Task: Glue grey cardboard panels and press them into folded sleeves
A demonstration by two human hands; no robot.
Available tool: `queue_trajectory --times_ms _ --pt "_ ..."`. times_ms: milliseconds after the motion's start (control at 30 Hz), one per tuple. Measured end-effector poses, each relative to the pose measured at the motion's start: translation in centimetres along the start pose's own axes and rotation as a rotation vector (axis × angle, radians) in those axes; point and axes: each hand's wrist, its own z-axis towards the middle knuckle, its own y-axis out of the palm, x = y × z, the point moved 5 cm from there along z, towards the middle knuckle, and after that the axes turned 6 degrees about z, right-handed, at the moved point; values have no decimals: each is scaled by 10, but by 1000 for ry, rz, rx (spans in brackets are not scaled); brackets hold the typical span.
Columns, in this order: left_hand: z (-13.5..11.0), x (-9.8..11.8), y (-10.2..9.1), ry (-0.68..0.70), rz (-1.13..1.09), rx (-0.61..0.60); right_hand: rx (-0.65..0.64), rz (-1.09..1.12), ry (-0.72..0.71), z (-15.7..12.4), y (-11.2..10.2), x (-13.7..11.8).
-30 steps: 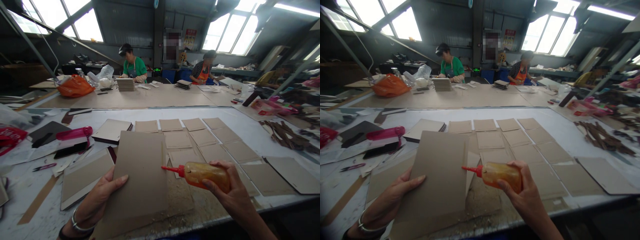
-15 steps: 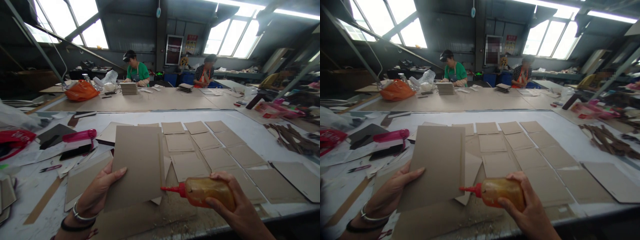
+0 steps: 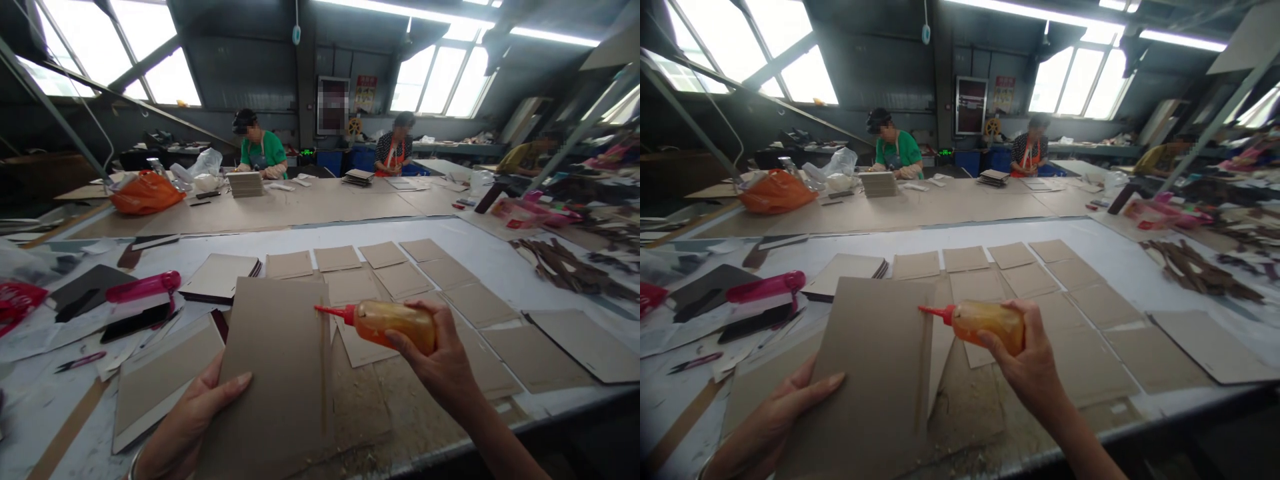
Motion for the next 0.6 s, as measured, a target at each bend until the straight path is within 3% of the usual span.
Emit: queue_trajectory --times_ms 200,333,467,600 --pt "-7 -2 -2 -18 -39 120 54 6 -38 11 6 -4" --pt "-9 -1 -5 -16 -91 162 4 -18 -52 6 7 -2" --pt "2 -2 -15 39 -176 259 -164 3 114 -10 5 14" --pt "21 -6 -32 215 -414 593 -241 180 380 -31 4 38"
